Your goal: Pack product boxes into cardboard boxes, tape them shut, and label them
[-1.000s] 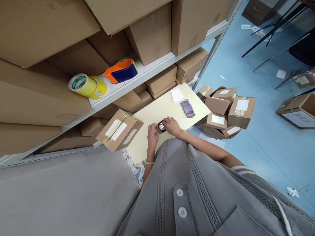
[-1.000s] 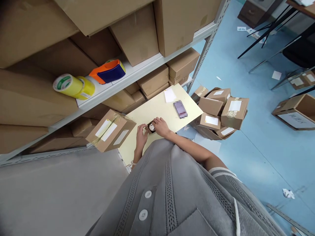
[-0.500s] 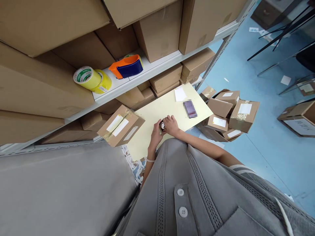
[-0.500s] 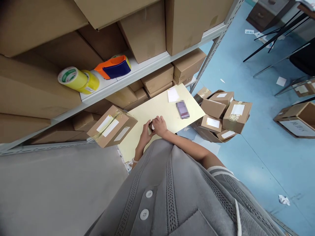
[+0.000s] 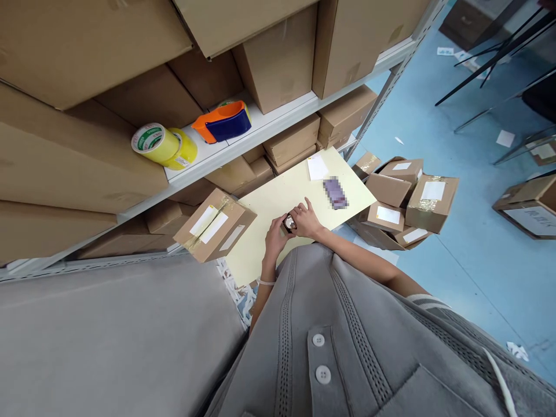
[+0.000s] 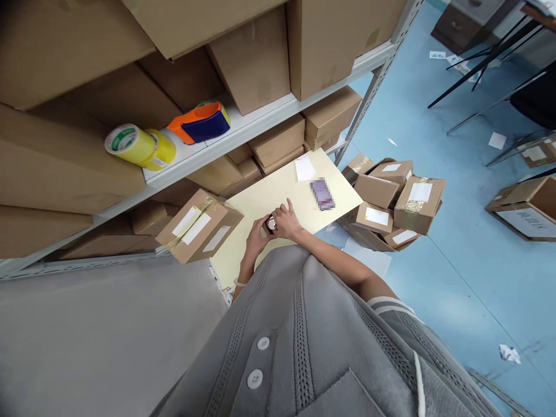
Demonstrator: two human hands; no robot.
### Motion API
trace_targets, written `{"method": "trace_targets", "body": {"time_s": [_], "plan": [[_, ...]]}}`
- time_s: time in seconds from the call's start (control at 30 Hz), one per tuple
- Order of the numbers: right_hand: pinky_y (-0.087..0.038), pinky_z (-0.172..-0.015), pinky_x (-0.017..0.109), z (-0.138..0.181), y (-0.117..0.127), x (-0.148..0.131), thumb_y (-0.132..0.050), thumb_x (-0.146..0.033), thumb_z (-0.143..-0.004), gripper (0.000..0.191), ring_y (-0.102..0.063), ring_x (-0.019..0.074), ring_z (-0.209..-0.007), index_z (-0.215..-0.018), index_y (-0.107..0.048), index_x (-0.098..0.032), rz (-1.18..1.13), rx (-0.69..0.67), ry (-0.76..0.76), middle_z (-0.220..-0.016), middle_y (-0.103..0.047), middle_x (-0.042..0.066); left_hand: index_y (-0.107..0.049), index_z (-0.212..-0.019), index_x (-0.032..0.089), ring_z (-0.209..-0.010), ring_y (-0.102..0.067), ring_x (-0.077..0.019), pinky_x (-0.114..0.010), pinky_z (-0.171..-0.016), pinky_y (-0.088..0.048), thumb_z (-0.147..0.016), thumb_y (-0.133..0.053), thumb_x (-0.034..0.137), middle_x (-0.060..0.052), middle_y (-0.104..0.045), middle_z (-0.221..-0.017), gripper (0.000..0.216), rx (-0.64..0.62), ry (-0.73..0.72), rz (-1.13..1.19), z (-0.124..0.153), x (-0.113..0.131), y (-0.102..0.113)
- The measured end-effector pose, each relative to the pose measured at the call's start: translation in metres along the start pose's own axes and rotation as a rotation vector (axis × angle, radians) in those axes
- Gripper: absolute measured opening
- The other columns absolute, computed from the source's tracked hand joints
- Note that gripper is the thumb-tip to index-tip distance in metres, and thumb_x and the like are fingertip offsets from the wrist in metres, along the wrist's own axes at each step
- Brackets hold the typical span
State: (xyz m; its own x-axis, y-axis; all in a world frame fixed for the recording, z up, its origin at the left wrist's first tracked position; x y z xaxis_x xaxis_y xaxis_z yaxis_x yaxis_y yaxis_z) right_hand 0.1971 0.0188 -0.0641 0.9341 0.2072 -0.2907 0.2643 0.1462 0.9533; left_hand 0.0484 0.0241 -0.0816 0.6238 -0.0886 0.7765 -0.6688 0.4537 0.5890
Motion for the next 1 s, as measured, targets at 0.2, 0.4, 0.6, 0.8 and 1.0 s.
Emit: {"method": "trace_targets", "body": {"time_s": [0.2, 0.4, 0.6, 0.8, 1.0], "plan": [[-0.013, -0.119, 0.061, 0.006, 0.029, 0.0, -0.068, -0.038, -0.073, 0.051, -0.053, 0.036, -0.113, -0.118, -0.061, -0.015, -0.187, 0.127, -0.001, -0.112, -0.065, 0.016, -0.052, -0.137, 0.03, -0.126, -0.055, -0.0276, -0.041, -0.101, -0.048, -0.078, -0.072, 0.02, -0.008, -0.057, -0.134, 0.063, 0.07, 0.026, 0.009, -0.005, -0.008, 0.001], [-0.038, -0.107, 0.046, 0.019, 0.076, 0.015, -0.067, -0.035, -0.072, 0.049, -0.059, 0.0278, -0.102, -0.117, -0.058, -0.018, -0.429, 0.356, -0.155, -0.106, -0.064, 0.009, -0.05, -0.139, 0.029, -0.125, -0.054, -0.0266, -0.04, -0.102, -0.047, -0.077, -0.077, 0.032, -0.008, -0.055, -0.135, 0.068, 0.064, 0.009, 0.03, -0.007, -0.012, -0.003], [-0.049, -0.071, 0.031, 0.038, 0.102, 0.049, -0.067, -0.036, -0.073, 0.04, -0.056, 0.019, -0.081, -0.11, -0.061, -0.021, -0.723, 0.614, -0.35, -0.102, -0.061, 0.006, -0.048, -0.141, 0.027, -0.127, -0.053, -0.0281, -0.041, -0.101, -0.047, -0.08, -0.075, 0.037, -0.01, -0.053, -0.138, 0.067, 0.054, 0.016, 0.038, -0.004, -0.014, -0.003], [-0.041, -0.057, 0.024, 0.055, 0.092, 0.087, -0.063, -0.051, -0.076, 0.037, -0.05, 0.0128, -0.069, -0.098, -0.063, -0.021, -1.161, 0.871, -0.534, -0.085, -0.057, 0.0, -0.045, -0.143, 0.03, -0.129, -0.052, -0.0249, -0.037, -0.102, -0.046, -0.082, -0.073, 0.037, -0.009, -0.051, -0.137, 0.067, 0.017, -0.095, 0.045, -0.001, -0.009, -0.002], [-0.04, -0.055, 0.022, 0.076, 0.068, 0.093, -0.057, -0.051, -0.076, 0.029, -0.045, 0.0113, -0.06, -0.076, -0.052, -0.023, -1.475, 0.932, -0.679, -0.067, -0.041, -0.005, -0.039, -0.147, 0.029, -0.122, -0.057, -0.0265, -0.037, -0.095, -0.048, -0.079, -0.075, 0.038, -0.008, -0.054, -0.132, 0.077, -0.008, -0.069, -0.055, -0.013, -0.004, 0.006]]}}
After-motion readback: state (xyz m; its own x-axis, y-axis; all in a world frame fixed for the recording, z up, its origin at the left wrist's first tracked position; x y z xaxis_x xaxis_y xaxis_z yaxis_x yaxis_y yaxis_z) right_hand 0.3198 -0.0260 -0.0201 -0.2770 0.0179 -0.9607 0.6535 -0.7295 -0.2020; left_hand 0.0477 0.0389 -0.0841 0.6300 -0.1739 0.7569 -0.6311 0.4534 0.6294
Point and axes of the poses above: each hand's wrist, its own z-axis away from the middle knuckle, its own y-axis out of the back of the hand, x = y × z, the point moved 3 cm from there along -z, towards the middle knuckle
